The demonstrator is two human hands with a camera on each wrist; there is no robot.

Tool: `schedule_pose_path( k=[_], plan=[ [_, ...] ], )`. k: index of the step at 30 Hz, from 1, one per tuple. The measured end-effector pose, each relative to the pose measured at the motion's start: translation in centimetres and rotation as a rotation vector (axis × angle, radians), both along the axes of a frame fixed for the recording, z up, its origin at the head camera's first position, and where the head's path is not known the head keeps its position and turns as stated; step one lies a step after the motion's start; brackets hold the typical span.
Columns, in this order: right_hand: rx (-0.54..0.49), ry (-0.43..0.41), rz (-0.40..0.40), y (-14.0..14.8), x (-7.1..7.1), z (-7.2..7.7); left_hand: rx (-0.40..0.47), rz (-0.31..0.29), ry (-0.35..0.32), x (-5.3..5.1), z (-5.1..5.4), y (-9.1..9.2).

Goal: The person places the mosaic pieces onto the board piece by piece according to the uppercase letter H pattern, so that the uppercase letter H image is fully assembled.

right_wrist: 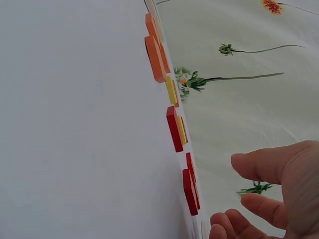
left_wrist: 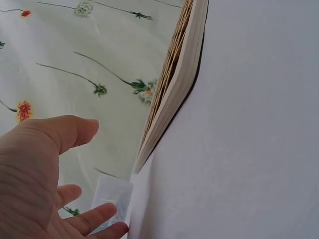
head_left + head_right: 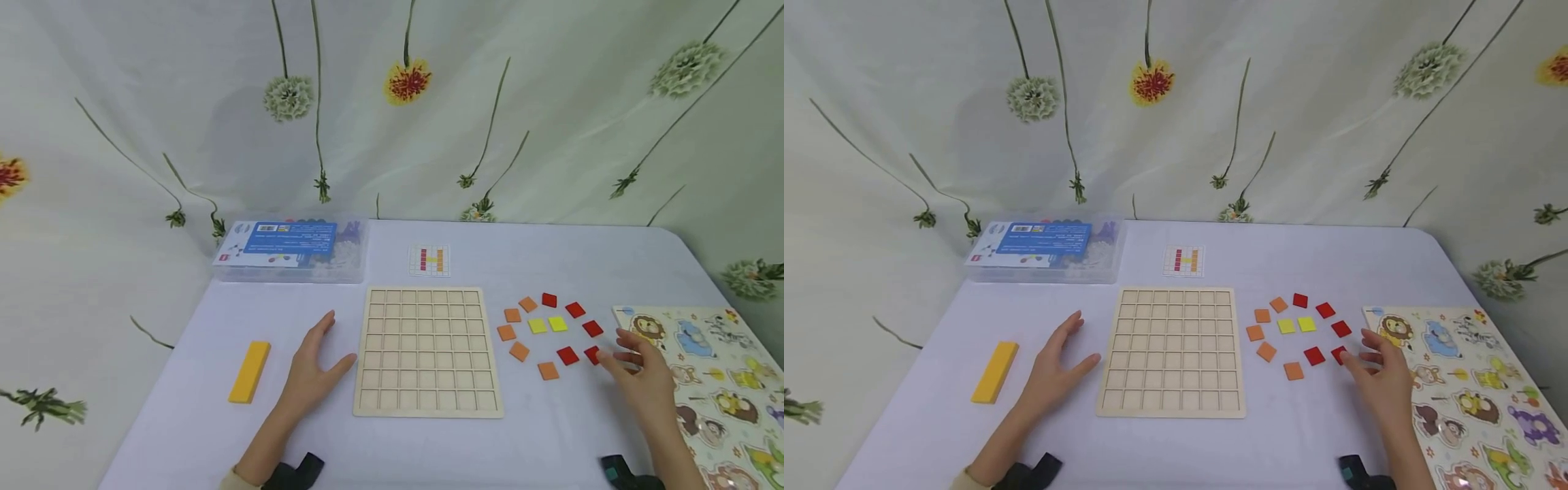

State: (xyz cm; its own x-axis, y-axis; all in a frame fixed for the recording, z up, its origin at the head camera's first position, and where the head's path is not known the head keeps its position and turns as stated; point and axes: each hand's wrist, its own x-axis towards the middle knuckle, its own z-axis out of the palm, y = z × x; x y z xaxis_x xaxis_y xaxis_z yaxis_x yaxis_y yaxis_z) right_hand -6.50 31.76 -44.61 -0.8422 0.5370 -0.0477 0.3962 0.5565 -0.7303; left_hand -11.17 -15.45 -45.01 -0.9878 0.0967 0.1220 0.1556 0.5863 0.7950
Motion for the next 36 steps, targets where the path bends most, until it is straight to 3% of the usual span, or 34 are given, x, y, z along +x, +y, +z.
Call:
schedule_pose_path(
  k=[5, 12, 22, 36],
  plan=[
    [0.019, -0.039, 0.01, 0.1, -0.2, -0.9, 0.005, -0.009, -0.019, 0.0, -0.7, 0.1],
    [0.037, -0.059, -0.001, 0.1, -0.3, -1.3, -0.11, -0.083, 0.031, -0.2, -1.8, 0.2],
    [0.119, -0.08, 0.027, 0.0, -0.3, -1.3, -0.22, -0.144, 0.105, -0.1, -1.9, 0.6],
    [0.177, -0.078, 0.039, 0.0, -0.3, -1.4, -0.319, -0.161, 0.148, 0.4, -2.0, 0.6]
  ],
)
